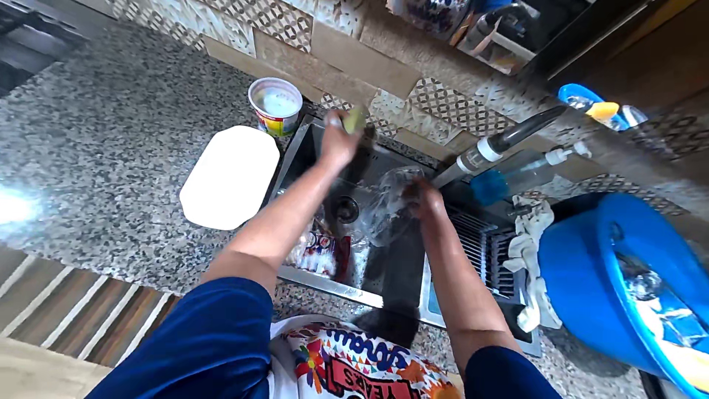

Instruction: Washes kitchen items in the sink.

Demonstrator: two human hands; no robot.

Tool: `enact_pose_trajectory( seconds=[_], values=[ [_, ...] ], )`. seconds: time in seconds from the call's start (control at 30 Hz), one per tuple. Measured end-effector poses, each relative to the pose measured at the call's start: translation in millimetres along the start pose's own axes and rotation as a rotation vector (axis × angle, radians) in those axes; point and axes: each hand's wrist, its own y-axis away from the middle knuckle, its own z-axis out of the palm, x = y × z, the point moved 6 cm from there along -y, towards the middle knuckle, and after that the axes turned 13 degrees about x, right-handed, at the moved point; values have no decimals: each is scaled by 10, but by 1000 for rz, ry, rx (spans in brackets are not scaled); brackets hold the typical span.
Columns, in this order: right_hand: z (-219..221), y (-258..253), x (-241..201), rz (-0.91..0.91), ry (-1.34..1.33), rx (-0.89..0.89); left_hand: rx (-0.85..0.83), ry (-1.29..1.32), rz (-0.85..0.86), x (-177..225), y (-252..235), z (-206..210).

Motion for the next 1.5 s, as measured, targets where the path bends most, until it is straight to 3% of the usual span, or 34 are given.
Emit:
enact_pose_trajectory(
  seconds=[0.1, 0.2, 0.33, 0.43, 0.5, 0.57, 0.63, 0.7, 0.83, 0.97, 1.1, 1.17, 1.23, 1.33, 1.4, 1.5],
  values=[
    [62, -55, 18, 31, 25, -82, 170, -124, 12, -26, -628, -358],
    [91, -65, 4, 31, 4, -108, 332, -156, -114, -203, -1017, -692],
    [-37, -41, -3, 41, -97, -80, 476, 20, -428, -551, -1200, -897],
    [-240, -107, 93, 17, -157, -55, 509, -11, -359, -361, -1077, -865],
    [-390, -105, 163, 10, -162, 31, 422, 51, -204, -104, -769, -559],
    [-482, -113, 204, -6, -132, 71, 181, 246, -133, 64, -285, 33],
    [-520, -99, 227, 25, -111, 115, -149, 517, -281, 91, 326, 774],
    [-525, -48, 218, 56, -106, 140, -419, 617, -487, 78, 842, 1331],
    [-556, -41, 259, 49, -128, 161, -671, 507, -619, 198, 1236, 1824],
    [-601, -72, 268, 30, -115, 197, -663, 323, -574, 312, 1262, 1912],
    [-607, -236, 261, -25, -133, 133, -885, 89, -380, 456, 1243, 1931],
    [-579, -336, 248, -86, -63, 42, -996, -38, -102, 598, 1173, 1908],
    [-473, -316, 155, -121, 60, -70, -990, -139, 254, 754, 1048, 1811],
    [-232, -176, -67, -94, 175, -283, -967, -300, 515, 659, 797, 1690],
    [-106, -214, -113, -63, 275, -432, -1018, -418, 428, 379, 611, 1594],
    [92, -209, -239, -161, 492, -624, -1069, -401, 213, 60, 452, 1264]
  ],
)
